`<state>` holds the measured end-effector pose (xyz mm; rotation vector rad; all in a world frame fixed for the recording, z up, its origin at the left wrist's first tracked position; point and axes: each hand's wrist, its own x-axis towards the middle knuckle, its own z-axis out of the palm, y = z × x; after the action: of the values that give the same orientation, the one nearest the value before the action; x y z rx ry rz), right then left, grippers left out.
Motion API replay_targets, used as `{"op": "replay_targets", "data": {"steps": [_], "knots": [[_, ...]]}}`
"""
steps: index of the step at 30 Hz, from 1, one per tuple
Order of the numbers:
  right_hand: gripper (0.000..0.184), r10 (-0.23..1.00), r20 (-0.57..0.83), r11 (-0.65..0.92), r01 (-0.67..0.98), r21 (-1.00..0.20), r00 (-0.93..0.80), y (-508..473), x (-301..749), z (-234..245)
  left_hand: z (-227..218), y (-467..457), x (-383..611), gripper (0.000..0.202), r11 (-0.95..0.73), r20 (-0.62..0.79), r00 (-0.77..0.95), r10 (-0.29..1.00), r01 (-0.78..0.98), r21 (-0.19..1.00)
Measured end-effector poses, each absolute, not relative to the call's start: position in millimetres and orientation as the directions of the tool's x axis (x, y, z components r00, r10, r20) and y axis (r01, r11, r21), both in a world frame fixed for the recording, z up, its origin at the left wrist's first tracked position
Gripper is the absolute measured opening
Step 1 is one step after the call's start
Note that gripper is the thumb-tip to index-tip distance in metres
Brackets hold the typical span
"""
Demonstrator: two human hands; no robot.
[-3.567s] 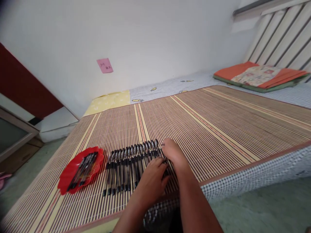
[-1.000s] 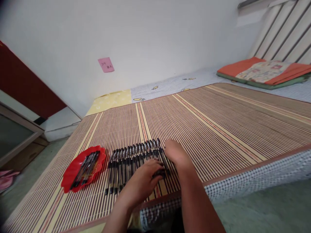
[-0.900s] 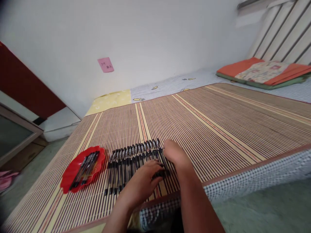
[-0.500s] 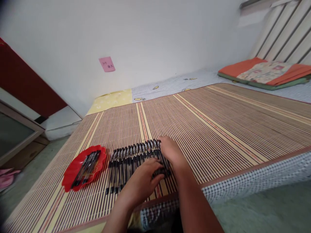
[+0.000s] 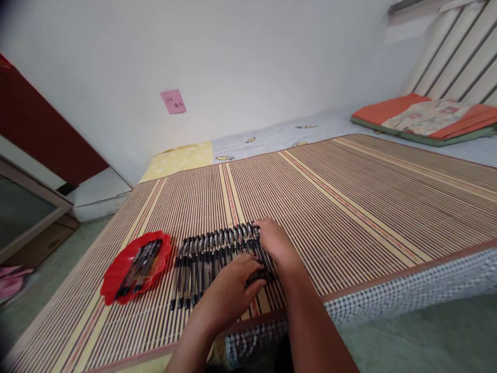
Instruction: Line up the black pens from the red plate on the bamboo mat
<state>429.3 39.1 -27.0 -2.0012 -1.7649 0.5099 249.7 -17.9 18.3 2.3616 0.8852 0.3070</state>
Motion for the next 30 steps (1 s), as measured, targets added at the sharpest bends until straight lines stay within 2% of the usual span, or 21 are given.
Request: {"op": "replay_targets", "data": {"steps": [3, 7, 13, 23, 30], "knots": [[0.039, 0.978, -0.043, -0.198, 0.84, -0.506, 0.205, 34, 436, -22, 20, -17, 248, 0.016, -0.6, 0.014, 0.756, 0.655, 0.509, 0.618], [0.026, 0.954, -0.133, -0.298, 0.84, -0.454, 0.267, 26, 441, -16, 22, -11, 239, 0.016, -0.581, 0.042, 0.737, 0.675, 0.496, 0.645], [0.021, 0.955, -0.179, -0.294, 0.829, -0.475, 0.236, 25, 433, -12, 27, 2, 219, 0.017, -0.528, 0.042, 0.655, 0.754, 0.566, 0.633], [0.022, 0.961, -0.19, -0.273, 0.81, -0.519, 0.202, 27, 432, -16, 31, 8, 209, 0.018, -0.503, 0.041, 0.627, 0.778, 0.582, 0.639], [0.018, 0.959, -0.173, -0.282, 0.829, -0.482, 0.226, 26, 433, -13, 37, 5, 207, 0.019, -0.498, 0.035, 0.607, 0.794, 0.616, 0.611]]}}
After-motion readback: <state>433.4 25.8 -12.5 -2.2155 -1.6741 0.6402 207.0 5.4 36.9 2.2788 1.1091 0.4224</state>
